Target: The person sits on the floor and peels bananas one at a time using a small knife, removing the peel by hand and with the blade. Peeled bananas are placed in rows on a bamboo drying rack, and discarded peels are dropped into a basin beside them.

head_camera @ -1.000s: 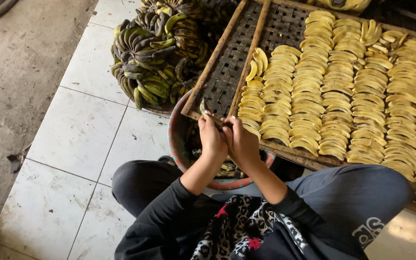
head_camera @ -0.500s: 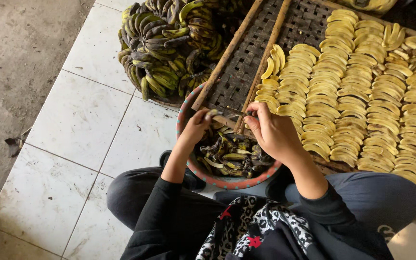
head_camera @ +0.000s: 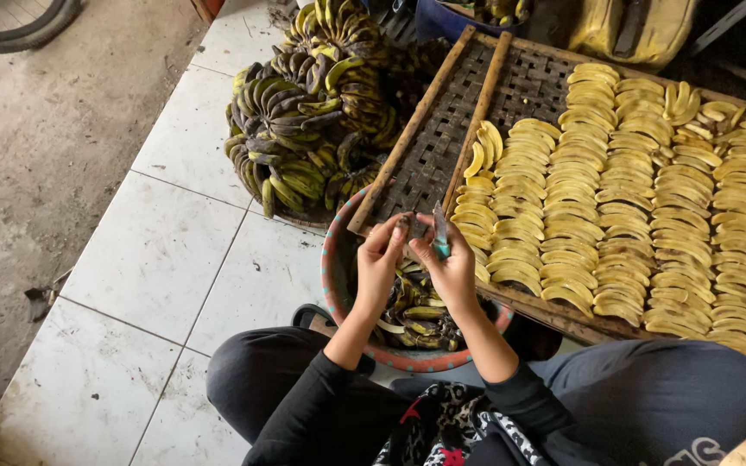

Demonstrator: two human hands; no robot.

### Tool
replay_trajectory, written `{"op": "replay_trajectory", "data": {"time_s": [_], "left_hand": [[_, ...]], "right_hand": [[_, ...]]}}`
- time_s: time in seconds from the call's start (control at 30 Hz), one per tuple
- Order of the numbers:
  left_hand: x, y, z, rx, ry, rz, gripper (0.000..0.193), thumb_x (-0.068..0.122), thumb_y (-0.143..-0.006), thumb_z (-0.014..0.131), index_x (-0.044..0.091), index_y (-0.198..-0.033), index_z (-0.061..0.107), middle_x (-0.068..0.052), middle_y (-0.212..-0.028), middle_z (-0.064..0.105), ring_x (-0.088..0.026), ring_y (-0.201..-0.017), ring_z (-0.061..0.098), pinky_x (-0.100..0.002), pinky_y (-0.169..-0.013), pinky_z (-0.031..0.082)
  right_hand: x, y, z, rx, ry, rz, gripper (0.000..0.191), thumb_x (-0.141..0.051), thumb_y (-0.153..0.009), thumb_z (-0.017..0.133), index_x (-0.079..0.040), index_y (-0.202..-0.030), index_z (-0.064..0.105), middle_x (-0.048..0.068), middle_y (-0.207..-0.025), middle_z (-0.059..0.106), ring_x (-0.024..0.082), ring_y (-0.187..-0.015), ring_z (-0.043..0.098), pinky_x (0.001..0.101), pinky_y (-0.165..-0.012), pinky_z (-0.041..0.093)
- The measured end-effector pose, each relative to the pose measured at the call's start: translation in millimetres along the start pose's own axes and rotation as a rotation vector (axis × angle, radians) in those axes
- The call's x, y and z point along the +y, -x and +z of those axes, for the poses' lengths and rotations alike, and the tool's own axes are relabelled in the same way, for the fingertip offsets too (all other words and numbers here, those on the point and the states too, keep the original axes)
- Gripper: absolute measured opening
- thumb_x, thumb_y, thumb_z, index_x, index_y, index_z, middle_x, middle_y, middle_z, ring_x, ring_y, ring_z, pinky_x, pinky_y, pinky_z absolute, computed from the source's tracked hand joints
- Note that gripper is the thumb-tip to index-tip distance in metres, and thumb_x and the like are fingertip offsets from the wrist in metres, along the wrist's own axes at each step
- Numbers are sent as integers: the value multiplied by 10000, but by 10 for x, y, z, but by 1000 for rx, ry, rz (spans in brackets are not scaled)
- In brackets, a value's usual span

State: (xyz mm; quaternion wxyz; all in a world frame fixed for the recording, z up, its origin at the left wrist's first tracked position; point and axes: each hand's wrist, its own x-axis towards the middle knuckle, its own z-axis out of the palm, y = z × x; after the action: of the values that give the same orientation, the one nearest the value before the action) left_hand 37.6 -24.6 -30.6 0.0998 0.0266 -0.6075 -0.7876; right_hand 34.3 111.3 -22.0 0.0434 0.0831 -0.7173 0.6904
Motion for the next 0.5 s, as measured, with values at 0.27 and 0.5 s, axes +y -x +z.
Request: {"op": "replay_trajectory", "data": {"time_s": [0.27, 0.5], "left_hand": [[499, 237, 185, 124, -627, 233, 190, 206, -973, 704, 103, -1116, 772, -50, -899, 693, -192, -709, 673, -299, -634, 525], [498, 251, 146, 160, -729, 341, 146, 212, -986, 683, 103, -1055, 754, -66, -930, 718, -257, -715, 694, -334, -613, 526]], "right_hand": [[-344, -38, -1, 162, 314, -436, 127, -103, -1012, 740, -5, -1079, 696, 59, -989, 684, 112, -875, 681, 263, -767, 548], [-351, -26, 39, 172, 100, 47, 163, -164, -1006, 712, -5, -1045, 701, 50, -733, 658, 96, -554, 587, 237, -496, 433]]}}
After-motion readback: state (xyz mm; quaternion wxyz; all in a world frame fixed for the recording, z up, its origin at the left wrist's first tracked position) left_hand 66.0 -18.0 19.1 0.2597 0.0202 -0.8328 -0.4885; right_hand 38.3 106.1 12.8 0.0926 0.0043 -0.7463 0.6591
